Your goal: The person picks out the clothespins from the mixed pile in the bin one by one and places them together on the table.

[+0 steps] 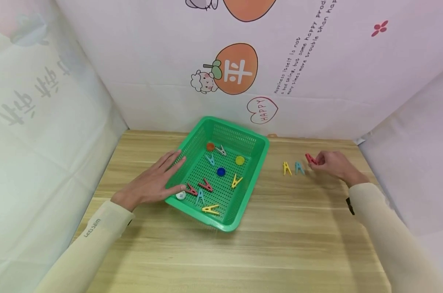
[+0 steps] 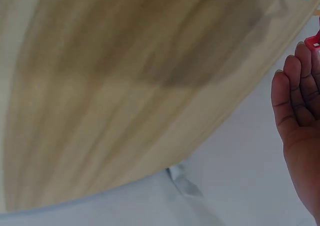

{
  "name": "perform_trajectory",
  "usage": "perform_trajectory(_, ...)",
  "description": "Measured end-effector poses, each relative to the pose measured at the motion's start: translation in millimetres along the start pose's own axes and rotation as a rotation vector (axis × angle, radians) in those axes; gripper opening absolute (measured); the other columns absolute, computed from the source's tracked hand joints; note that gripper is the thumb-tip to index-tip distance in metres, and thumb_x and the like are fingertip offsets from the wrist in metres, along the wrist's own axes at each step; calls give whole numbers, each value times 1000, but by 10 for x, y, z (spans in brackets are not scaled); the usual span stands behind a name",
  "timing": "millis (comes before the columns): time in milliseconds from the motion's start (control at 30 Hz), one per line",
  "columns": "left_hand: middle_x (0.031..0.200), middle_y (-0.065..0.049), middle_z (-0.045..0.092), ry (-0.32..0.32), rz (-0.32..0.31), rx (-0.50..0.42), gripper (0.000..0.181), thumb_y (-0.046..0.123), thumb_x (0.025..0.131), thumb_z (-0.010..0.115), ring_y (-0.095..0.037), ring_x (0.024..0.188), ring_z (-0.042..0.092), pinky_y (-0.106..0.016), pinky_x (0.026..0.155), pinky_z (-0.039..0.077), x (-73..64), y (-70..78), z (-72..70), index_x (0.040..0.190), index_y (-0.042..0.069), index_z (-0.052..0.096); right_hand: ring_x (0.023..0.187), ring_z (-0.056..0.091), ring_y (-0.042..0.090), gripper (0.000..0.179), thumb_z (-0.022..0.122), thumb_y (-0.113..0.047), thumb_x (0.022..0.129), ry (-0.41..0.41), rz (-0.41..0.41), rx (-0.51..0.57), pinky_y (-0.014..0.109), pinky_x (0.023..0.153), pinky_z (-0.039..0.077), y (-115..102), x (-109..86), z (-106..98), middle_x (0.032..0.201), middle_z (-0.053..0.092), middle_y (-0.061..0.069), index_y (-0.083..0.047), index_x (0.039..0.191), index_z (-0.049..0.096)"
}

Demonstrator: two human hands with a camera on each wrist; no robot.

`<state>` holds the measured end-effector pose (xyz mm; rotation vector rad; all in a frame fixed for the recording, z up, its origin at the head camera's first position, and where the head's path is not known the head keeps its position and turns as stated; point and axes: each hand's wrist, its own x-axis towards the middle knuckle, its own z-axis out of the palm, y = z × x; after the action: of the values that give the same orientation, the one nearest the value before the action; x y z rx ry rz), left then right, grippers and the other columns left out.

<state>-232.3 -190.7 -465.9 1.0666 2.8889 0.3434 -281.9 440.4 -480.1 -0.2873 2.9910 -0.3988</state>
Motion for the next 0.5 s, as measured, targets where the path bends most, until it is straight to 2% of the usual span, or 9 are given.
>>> perform_trajectory(200,170,-4,-4,-3,-1,4,88,67,98,43,-30,156,1,-51,122,20,6,3,-6,162,19,8,76,63,20,36,71,-38,90,-4,36,16,39,71,52,108,-85,157,85,71,7,-2,91,70)
perform_trajectory(500,170,-4,-2,1,-3,-1,87,66,98,44,-32,155,4,-52,121,22,4,12,-10,162,19,9,83,64,26,46,69,-47,90,-13,77,61,46,77,52,175,-153,312,90,71,11,-2,94,69)
